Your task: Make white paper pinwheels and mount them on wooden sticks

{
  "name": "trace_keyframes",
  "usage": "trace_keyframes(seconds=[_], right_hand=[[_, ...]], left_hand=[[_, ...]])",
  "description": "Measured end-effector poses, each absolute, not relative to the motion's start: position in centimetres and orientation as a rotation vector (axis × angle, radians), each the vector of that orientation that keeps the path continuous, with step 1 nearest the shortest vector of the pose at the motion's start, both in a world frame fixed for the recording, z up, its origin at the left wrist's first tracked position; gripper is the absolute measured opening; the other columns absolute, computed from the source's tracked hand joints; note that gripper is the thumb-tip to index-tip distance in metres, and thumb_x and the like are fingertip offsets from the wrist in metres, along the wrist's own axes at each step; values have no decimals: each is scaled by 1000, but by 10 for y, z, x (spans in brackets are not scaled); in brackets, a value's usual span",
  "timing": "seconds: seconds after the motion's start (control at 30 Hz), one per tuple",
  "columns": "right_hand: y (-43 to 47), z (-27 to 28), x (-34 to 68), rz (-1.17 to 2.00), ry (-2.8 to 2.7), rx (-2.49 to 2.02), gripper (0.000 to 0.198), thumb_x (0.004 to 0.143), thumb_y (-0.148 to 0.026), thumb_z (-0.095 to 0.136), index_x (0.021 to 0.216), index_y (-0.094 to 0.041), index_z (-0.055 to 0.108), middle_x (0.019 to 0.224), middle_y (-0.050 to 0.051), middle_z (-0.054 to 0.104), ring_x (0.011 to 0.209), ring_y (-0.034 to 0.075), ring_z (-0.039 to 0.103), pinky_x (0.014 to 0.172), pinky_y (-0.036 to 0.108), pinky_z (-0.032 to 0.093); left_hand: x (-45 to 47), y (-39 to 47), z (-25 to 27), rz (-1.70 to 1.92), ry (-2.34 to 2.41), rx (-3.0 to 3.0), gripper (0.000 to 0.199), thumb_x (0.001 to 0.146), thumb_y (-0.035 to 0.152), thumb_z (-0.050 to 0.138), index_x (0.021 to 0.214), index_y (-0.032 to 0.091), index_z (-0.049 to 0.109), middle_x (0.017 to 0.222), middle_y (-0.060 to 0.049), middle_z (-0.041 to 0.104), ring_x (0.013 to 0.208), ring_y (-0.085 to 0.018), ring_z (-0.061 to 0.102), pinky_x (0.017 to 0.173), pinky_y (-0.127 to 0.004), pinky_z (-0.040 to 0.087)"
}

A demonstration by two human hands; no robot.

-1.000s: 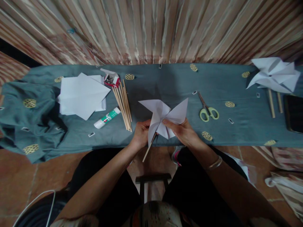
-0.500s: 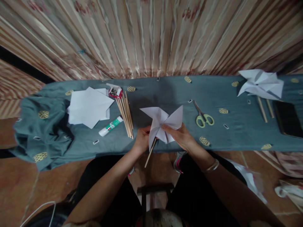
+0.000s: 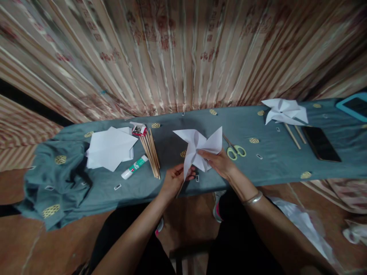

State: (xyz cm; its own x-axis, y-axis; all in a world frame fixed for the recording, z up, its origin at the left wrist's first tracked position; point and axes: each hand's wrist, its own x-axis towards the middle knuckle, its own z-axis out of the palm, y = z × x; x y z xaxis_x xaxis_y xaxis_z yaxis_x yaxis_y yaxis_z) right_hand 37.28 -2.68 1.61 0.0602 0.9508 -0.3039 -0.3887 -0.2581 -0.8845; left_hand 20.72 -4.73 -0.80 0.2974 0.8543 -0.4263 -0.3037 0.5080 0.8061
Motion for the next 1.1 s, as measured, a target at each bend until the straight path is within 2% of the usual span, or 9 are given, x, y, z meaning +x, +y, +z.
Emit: trace_keyframes(seconds=[0.13,0.27,0.47,0.63,0.73,0.83,0.93,1.03,1.1], right_hand=[[-25,25,378,1442,-701,-1147,41,48,-37,92,80,-18,75,85,4,77,78,22,70,75,37,58],[-28,29,380,1403,-749,-1134,37,51,-36,92,80,-18,76,85,4,77,73,18,69,74,35,58],[-30,39,387,1338,-954,-1153,43,54,-46,89,82,-16,76,86,6,77,76,21,70,74,37,58],[-30,51,404,1227,-1126,-1053,64,57,-52,87,111,-22,71,112,8,75,103,26,69,94,41,54],[-31,51,413,1163,-1166,-983,63,67,-54,82,121,-25,66,130,8,67,122,26,61,108,42,45],[-30,45,417,1124,-1145,-1010,57,74,-51,78,124,-27,64,138,7,62,130,25,55,113,41,40],[-27,34,414,1057,-1030,-1118,51,79,-55,71,120,-25,66,133,8,65,125,25,59,107,41,45],[-27,20,402,1117,-1041,-1278,42,80,-56,66,104,-22,71,111,9,73,98,24,69,86,38,54],[-32,13,389,1307,-1250,-1300,34,77,-49,69,96,-20,72,98,7,75,80,19,68,73,33,54]], left_hand=[[198,-49,-10,806,1050,810,44,50,47,90,79,16,79,72,-4,75,63,-14,66,68,-27,55],[189,-47,-11,791,1097,1167,25,61,37,84,77,19,81,74,-4,75,71,-17,67,69,-27,52],[182,-42,-8,778,1096,1347,16,67,33,78,78,22,81,80,-5,77,75,-20,68,70,-28,50],[180,-38,0,802,1109,1284,21,64,35,78,79,21,81,80,-5,77,74,-19,68,71,-28,49],[179,-35,2,830,1118,1284,23,64,36,79,81,20,81,77,-6,76,72,-18,66,68,-27,48],[179,-31,6,848,1112,1293,24,65,36,78,83,20,81,81,-6,77,76,-19,67,70,-28,50],[181,-29,12,880,1120,1278,25,64,37,79,82,20,81,84,-7,78,81,-22,69,75,-31,52],[183,-27,20,917,1146,1240,27,62,37,80,82,19,81,83,-7,78,79,-22,69,75,-32,53],[184,-25,24,955,1153,1217,27,62,36,81,83,19,80,83,-6,78,77,-21,69,73,-32,54]])
